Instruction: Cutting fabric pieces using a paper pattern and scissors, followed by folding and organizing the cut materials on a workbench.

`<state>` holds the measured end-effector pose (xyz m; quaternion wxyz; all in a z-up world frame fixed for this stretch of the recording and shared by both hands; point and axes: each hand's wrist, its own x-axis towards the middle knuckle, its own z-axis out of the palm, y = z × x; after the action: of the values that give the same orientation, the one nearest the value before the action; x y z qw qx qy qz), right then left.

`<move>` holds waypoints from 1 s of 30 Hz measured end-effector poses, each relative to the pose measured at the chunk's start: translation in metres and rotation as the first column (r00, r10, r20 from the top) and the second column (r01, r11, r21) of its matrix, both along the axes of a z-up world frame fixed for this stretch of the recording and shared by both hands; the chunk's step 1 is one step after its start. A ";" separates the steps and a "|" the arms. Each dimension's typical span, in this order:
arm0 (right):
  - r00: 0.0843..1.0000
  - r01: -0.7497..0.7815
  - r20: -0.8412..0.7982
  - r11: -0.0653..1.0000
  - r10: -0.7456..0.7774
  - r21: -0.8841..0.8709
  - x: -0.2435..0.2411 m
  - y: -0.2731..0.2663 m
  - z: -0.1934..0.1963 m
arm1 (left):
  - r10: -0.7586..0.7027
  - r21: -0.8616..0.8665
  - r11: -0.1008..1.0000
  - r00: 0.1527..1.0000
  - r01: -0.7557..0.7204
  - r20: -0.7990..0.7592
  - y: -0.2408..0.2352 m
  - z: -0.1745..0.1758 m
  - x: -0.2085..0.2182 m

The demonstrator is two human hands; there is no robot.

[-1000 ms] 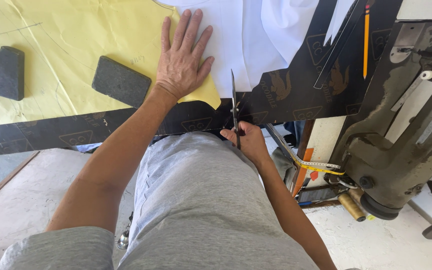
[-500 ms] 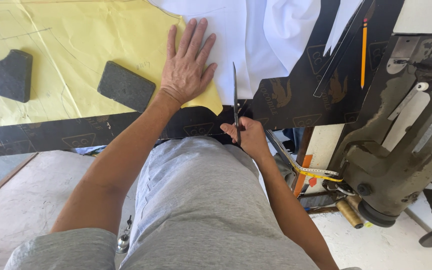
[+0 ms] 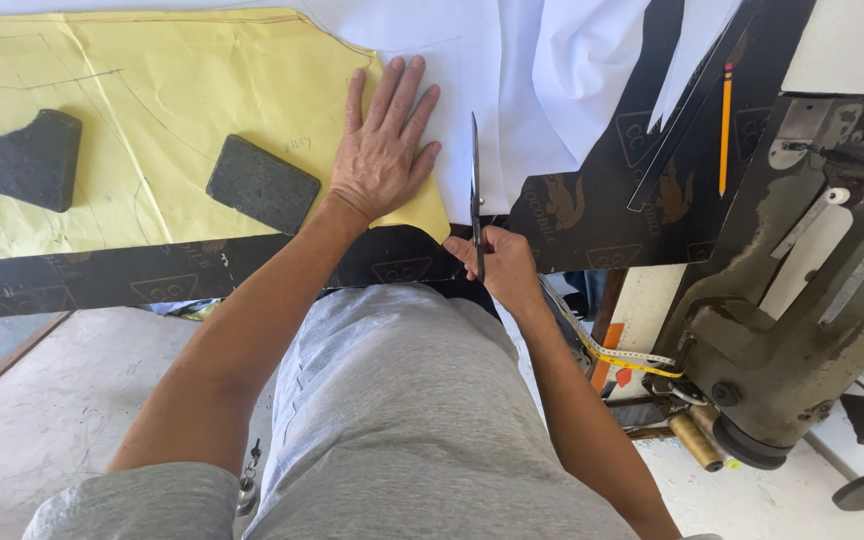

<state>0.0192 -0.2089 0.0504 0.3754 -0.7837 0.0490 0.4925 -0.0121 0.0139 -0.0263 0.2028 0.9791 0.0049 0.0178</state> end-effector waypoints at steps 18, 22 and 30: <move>0.999 0.037 0.006 0.999 -0.037 -0.032 0.023 0.026 -0.002 | 0.001 0.015 1.000 1.000 -0.001 0.030 0.001 -0.001 0.001; 0.998 0.052 0.026 0.998 -0.052 0.022 0.022 0.022 -0.005 | 0.011 0.016 1.000 1.000 -0.011 0.028 0.000 -0.002 0.000; 0.998 -0.025 0.050 0.999 0.024 0.024 0.043 0.041 0.006 | 0.010 0.021 1.000 0.999 -0.011 0.038 0.001 -0.003 0.000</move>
<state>0.0624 -0.1675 0.0568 0.3800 -0.7916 0.0238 0.4779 -0.0119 0.0144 -0.0297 0.1922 0.9806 0.0060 0.0372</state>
